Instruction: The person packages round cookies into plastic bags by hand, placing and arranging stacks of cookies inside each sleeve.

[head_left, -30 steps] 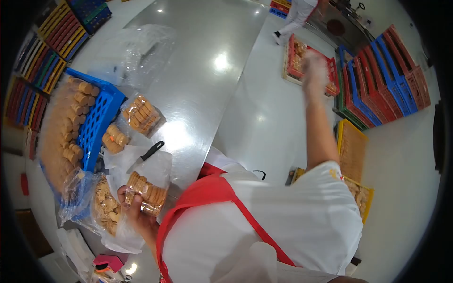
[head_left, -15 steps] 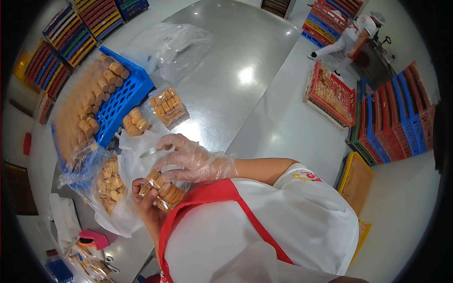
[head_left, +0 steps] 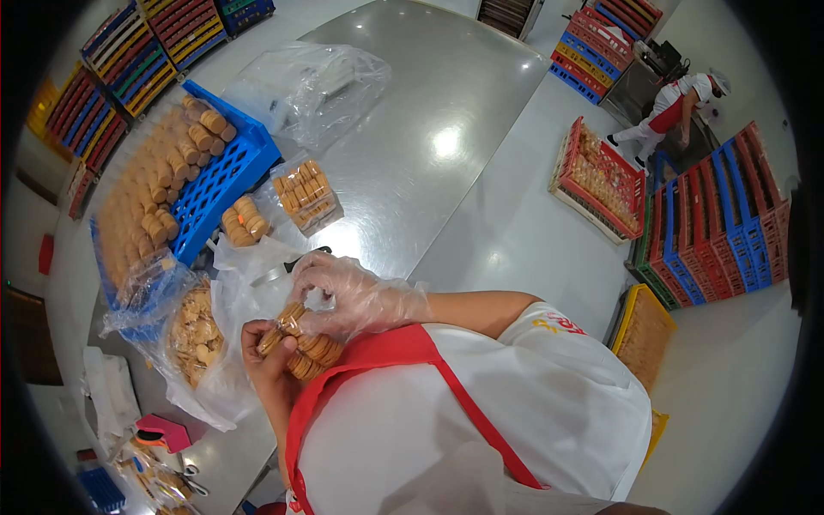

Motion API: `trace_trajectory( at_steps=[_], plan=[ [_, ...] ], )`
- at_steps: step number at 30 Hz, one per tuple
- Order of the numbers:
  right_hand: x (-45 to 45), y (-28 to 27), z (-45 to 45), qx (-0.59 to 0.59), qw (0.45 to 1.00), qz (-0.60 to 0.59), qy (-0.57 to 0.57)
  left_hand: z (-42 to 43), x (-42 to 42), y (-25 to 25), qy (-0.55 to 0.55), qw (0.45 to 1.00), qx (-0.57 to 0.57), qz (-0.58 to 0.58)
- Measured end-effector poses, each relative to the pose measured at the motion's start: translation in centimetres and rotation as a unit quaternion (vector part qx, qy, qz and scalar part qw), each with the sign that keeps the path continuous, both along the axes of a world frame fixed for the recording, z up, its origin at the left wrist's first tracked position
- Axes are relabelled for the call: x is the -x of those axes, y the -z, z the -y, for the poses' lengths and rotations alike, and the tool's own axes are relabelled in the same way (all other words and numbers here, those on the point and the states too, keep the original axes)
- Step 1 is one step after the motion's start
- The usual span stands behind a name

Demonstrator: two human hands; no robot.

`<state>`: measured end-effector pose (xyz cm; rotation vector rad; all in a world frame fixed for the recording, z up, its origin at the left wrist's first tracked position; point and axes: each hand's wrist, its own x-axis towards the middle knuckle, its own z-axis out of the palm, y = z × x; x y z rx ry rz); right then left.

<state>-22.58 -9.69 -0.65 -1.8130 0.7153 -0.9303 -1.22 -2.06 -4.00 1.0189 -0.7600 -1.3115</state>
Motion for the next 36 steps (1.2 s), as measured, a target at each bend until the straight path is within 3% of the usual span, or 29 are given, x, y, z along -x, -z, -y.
trace_trajectory(
  at_steps=[10,18,22,33,36],
  plan=[
    [0.6,0.5,0.3,-0.019,0.999,0.021,-0.044,0.1,0.7,-0.9,-0.021,0.997,-0.025,0.071],
    [0.4,1.4,0.6,-0.099,0.993,0.043,-0.058,0.1,0.1,-0.9,0.014,0.999,-0.01,0.03],
    [0.0,1.2,0.6,-0.022,0.993,0.079,-0.079,0.5,0.9,-0.6,0.039,0.996,0.008,-0.074],
    [-0.4,-1.2,0.6,0.077,0.989,0.029,-0.12,0.5,0.2,-0.1,0.057,0.99,-0.007,-0.132],
    [0.0,-2.1,0.5,0.05,0.99,0.015,-0.134,0.4,-0.1,-0.2,0.064,0.984,-0.005,-0.167]
  ],
)
